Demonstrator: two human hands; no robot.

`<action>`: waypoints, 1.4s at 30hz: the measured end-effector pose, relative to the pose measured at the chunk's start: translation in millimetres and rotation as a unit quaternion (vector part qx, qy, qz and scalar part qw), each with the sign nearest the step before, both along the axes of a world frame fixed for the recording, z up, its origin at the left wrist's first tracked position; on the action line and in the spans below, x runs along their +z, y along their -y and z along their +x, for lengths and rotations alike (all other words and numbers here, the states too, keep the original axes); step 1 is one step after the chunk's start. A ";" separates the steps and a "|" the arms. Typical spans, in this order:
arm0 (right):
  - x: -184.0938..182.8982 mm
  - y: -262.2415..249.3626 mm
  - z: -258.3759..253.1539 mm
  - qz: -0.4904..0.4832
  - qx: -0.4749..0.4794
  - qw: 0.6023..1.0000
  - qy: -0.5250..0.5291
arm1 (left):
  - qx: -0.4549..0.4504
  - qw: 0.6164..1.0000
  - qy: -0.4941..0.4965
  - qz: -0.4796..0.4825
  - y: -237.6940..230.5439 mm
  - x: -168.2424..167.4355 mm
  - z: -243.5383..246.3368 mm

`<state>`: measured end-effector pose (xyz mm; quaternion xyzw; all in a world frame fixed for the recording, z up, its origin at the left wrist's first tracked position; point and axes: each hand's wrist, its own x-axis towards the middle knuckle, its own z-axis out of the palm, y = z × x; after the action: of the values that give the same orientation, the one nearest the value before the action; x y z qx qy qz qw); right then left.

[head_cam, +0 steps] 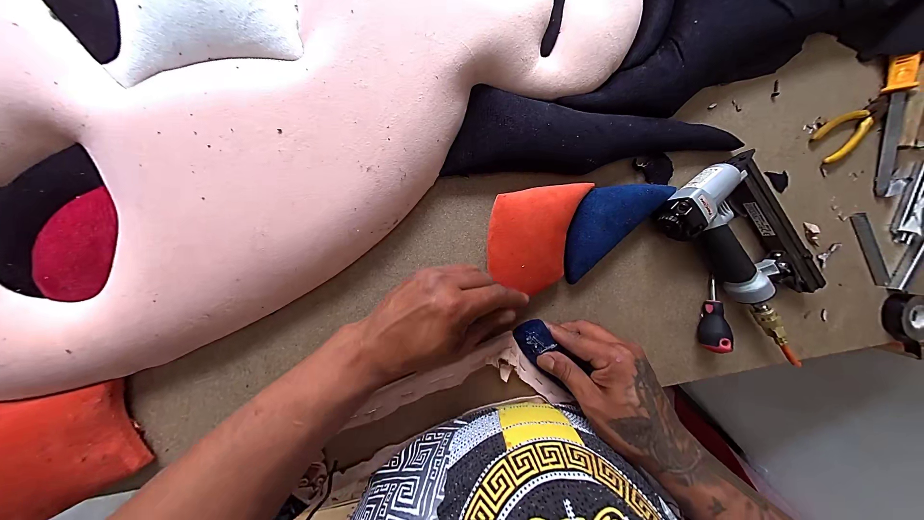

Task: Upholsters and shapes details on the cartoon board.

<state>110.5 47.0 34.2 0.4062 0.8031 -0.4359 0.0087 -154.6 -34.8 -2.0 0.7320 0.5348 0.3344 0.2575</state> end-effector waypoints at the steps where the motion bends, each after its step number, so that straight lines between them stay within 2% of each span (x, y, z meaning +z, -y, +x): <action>1: -2.0 1.5 1.3 0.009 0.001 1.000 0.000 | -0.002 1.000 0.001 0.021 -6.0 -1.6 1.0; 7: -9.8 5.0 4.7 0.064 0.034 0.997 0.000 | -0.063 0.993 -0.012 0.095 -23.3 -8.9 16.6; 9: -5.8 3.7 1.9 0.066 0.044 0.997 0.014 | -0.049 0.992 -0.001 0.114 -25.4 -6.9 14.3; 10: -0.2 3.0 -1.5 0.053 0.043 0.997 0.025 | -0.014 0.996 0.002 0.093 -21.8 -1.5 12.4; 12: 10.2 1.9 -7.4 0.020 0.039 0.998 0.038 | 0.060 0.998 -0.022 -0.025 -2.7 13.0 8.0; 15: -3.8 -0.5 -2.9 0.074 0.054 0.996 0.016 | 0.082 0.979 -0.058 -0.175 35.6 19.0 9.3; 19: 18.2 -4.1 -14.9 0.004 0.046 0.999 0.022 | 0.105 0.978 -0.057 -0.169 57.3 12.3 32.8; 23: -5.1 -6.4 5.8 0.022 0.043 0.999 -0.013 | 0.082 0.976 -0.043 -0.199 44.9 21.6 33.9; 28: -4.5 -20.4 31.2 0.017 0.029 0.999 -0.006 | 0.099 0.965 -0.021 -0.240 28.0 23.9 66.8; 32: -7.3 -15.3 34.3 0.084 0.018 0.996 -0.017 | 0.090 0.963 -0.019 -0.253 16.2 25.0 68.3; 36: -14.3 -7.1 23.8 0.175 -0.003 0.984 -0.018 | 0.115 0.971 -0.020 -0.208 4.4 20.8 65.0; 42: -16.0 -50.9 42.6 0.247 0.021 0.969 -0.018 | 0.211 0.957 0.035 -0.196 -21.2 12.8 109.4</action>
<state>153.1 97.9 18.2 0.3713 0.8942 -0.2308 -0.0969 -45.2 -13.5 10.8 0.5257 0.7228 0.2952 0.3378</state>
